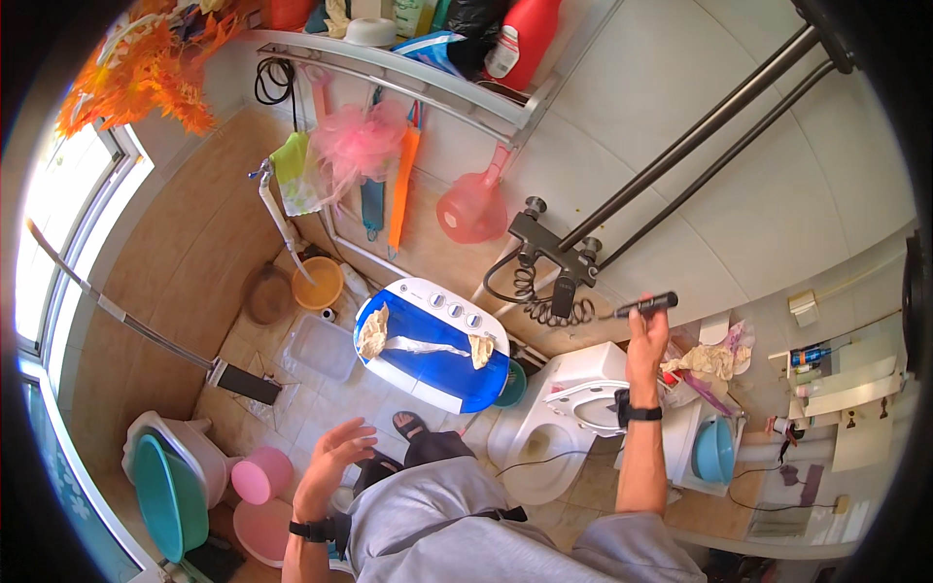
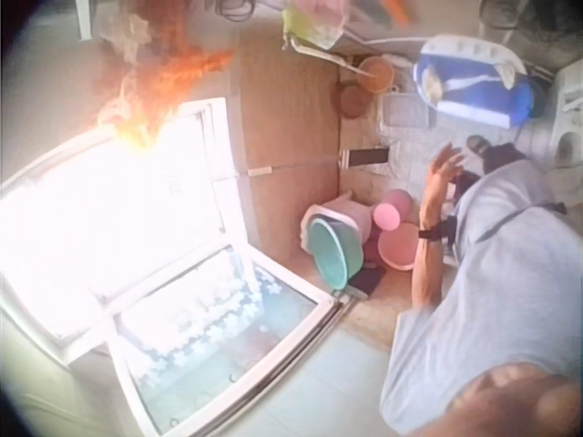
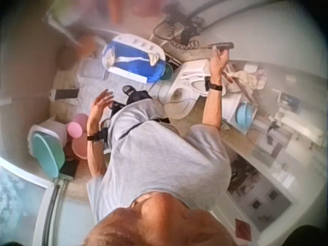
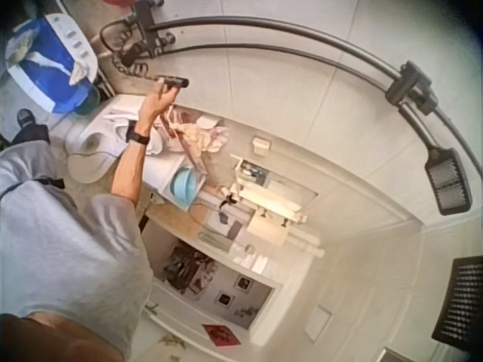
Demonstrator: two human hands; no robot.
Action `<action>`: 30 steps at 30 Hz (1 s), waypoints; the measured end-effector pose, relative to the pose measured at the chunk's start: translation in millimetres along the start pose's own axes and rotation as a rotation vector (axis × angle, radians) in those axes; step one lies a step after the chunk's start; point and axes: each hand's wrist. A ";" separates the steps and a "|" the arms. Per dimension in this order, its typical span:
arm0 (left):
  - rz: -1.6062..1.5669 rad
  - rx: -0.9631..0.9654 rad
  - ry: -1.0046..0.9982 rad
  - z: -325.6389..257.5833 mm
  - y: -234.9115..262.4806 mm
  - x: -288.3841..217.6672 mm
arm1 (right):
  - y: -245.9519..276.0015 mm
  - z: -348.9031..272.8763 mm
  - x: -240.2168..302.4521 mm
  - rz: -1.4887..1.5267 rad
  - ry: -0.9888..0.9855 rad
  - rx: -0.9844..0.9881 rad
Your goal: The person mops the floor with a flat mop, starting in a cluttered room and moving into a bathroom. They repeatedly wet the mop head under a running tap and continue mopping the tiled bathroom floor around a toilet and several buckets.
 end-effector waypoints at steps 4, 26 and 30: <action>-0.043 -0.063 -0.026 -4.6 1.4 -0.5 | -9.2 54.8 6.2 0.137 -0.073 0.138; -0.111 -0.360 -0.071 -33.7 38.1 9.3 | -22.2 102.1 -48.1 0.142 -0.141 0.468; -0.089 -0.494 -0.157 -40.9 72.4 0.6 | 4.2 108.9 -123.9 0.318 -0.176 0.239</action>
Point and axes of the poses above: each hand's wrist, its own z-axis towards the middle knuckle, its own y-axis out of the back of the hand, x = y × z, and after that the axes turned 12 degrees about -y, right-handed
